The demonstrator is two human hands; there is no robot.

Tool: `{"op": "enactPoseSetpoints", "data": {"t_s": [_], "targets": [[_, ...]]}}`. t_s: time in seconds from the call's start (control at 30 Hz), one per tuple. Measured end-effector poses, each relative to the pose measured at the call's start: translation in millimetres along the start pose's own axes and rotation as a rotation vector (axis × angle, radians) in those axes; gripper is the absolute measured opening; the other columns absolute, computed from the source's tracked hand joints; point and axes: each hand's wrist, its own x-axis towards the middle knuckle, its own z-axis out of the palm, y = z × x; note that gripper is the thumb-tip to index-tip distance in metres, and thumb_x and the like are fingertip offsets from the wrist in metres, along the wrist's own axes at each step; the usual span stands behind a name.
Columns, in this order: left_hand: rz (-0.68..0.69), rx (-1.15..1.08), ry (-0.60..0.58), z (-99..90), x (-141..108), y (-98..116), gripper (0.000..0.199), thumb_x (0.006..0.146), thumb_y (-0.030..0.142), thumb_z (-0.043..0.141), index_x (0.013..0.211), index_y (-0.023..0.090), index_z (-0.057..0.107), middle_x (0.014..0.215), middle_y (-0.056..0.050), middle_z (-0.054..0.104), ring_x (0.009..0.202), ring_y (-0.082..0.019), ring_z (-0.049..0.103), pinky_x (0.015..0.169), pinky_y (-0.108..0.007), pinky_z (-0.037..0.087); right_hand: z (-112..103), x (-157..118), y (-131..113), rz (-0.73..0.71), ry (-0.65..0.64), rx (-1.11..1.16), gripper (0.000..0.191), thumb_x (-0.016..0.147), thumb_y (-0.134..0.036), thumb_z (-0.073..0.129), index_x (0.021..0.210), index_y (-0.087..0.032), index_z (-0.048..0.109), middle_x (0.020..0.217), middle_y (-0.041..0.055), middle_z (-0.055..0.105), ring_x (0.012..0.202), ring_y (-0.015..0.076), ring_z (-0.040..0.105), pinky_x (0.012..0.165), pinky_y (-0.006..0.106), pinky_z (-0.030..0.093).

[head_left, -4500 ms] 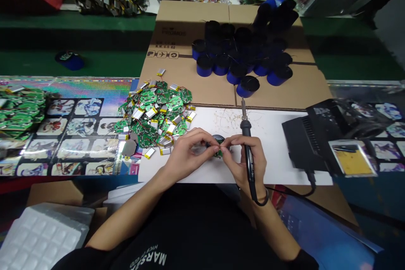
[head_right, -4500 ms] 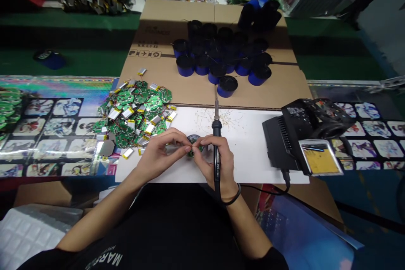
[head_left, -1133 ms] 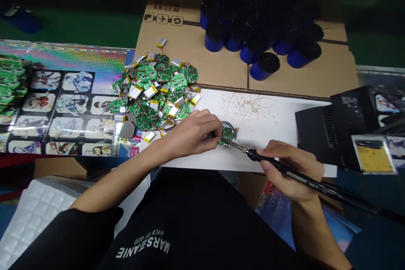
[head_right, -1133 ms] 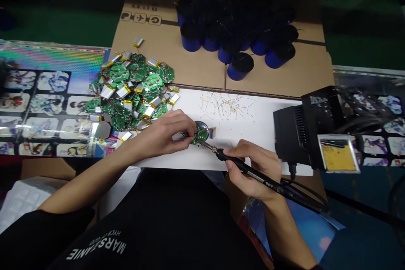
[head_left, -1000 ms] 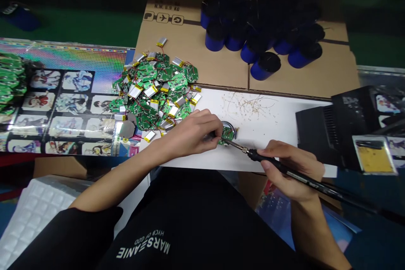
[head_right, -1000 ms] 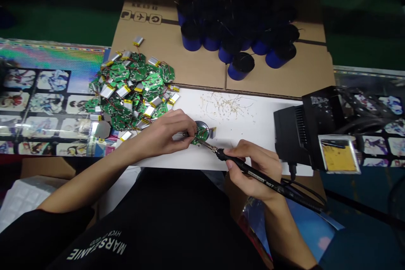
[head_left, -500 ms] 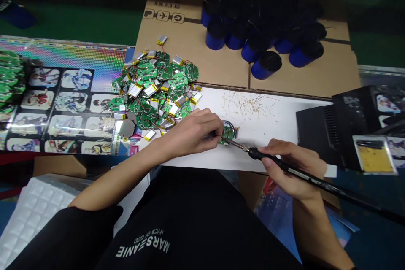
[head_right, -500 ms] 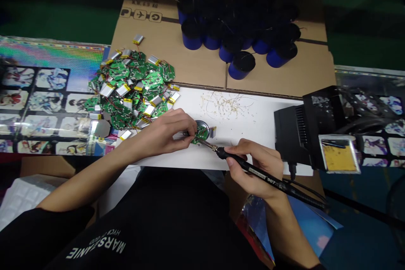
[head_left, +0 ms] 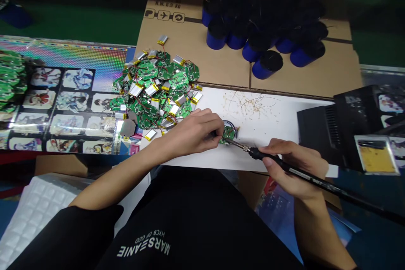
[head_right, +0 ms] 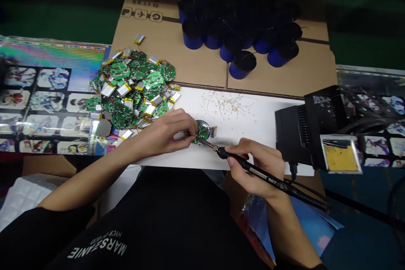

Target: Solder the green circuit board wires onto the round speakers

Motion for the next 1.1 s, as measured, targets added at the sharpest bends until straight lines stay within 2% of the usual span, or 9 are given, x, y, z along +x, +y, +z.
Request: {"op": "enactPoseSetpoints", "data": {"t_s": [0.2,0.4,0.47,0.57,0.67,0.73,0.83,0.9,1.1], "targets": [[0.007,0.000,-0.006,0.0,0.0,-0.9,0.010,0.100,0.014,0.059,0.096,0.019,0.066,0.099,-0.003,0.074,0.096,-0.020,0.063,0.093,-0.035,0.044,-3.7,-3.0,1.8,-0.037,0.032,-0.007,0.016,0.085,-0.018,0.079,0.099,-0.026,0.082,0.074,0.0021,0.079,0.054,0.0165,0.069,0.045,0.028,0.050],[-0.002,0.000,-0.015,-0.1,-0.4,-1.1,0.011,0.100,0.014,0.059,0.096,0.020,0.066,0.099,-0.004,0.074,0.096,-0.020,0.063,0.093,-0.035,0.044,-6.5,-12.9,6.4,0.023,0.275,-0.029,0.010,0.090,-0.029,0.082,0.100,-0.029,0.081,0.079,0.0040,0.080,0.065,0.0231,0.074,0.054,0.036,0.059],[0.000,-0.004,-0.016,-0.3,-0.4,-1.3,0.010,0.100,0.014,0.059,0.095,0.020,0.066,0.100,-0.003,0.074,0.096,-0.020,0.063,0.092,-0.035,0.044,-2.3,-14.6,6.2,0.050,0.395,-0.029,0.017,0.089,-0.035,0.087,0.104,-0.028,0.082,0.084,0.0044,0.081,0.068,0.0241,0.077,0.054,0.037,0.061],[0.011,-0.009,-0.010,-0.5,-0.4,-1.9,0.009,0.101,0.015,0.060,0.096,0.020,0.066,0.101,-0.003,0.074,0.096,-0.020,0.063,0.092,-0.034,0.044,10.8,-16.0,2.3,0.076,0.467,0.120,0.041,0.092,-0.054,0.083,0.122,-0.026,0.079,0.086,0.0049,0.081,0.062,0.0249,0.079,0.041,0.033,0.055],[0.010,-0.004,-0.010,-0.1,-0.3,-2.2,0.009,0.101,0.016,0.060,0.096,0.020,0.067,0.101,-0.003,0.075,0.096,-0.020,0.064,0.092,-0.034,0.044,29.5,-20.4,-1.3,0.084,0.425,0.231,0.054,0.102,-0.063,0.063,0.141,-0.025,0.069,0.086,0.0067,0.083,0.059,0.0247,0.079,0.035,0.031,0.051],[0.000,0.008,-0.008,0.7,-0.4,-2.2,0.009,0.102,0.017,0.060,0.096,0.020,0.067,0.101,-0.004,0.075,0.096,-0.020,0.064,0.092,-0.035,0.044,43.2,-24.2,-0.5,0.053,0.362,0.162,0.045,0.107,-0.056,0.057,0.139,-0.026,0.068,0.090,0.0069,0.085,0.057,0.0215,0.077,0.043,0.033,0.059],[-0.013,0.021,0.008,2.8,-1.3,-1.8,0.006,0.102,0.020,0.062,0.098,0.020,0.067,0.102,-0.005,0.075,0.097,-0.021,0.064,0.091,-0.035,0.045,62.7,-26.5,5.6,-0.015,0.230,-0.072,0.026,0.102,-0.035,0.073,0.127,-0.026,0.071,0.107,0.0089,0.085,0.081,0.0236,0.082,0.073,0.041,0.070],[-0.022,0.022,0.023,4.5,-2.5,-1.5,0.005,0.102,0.021,0.063,0.098,0.019,0.067,0.102,-0.005,0.075,0.097,-0.021,0.064,0.091,-0.035,0.045,73.2,-25.3,10.9,-0.050,0.189,-0.163,0.040,0.093,-0.026,0.084,0.129,-0.027,0.068,0.117,0.0098,0.083,0.103,0.0276,0.081,0.089,0.046,0.070],[0.012,-0.011,0.113,11.1,-7.0,-2.6,0.006,0.105,0.022,0.064,0.100,0.020,0.068,0.104,-0.004,0.076,0.099,-0.020,0.065,0.093,-0.035,0.047,76.8,-16.1,19.7,-0.031,0.137,-0.152,0.047,0.093,-0.022,0.084,0.134,-0.029,0.063,0.119,0.0070,0.080,0.106,0.0254,0.079,0.095,0.045,0.068]]}}
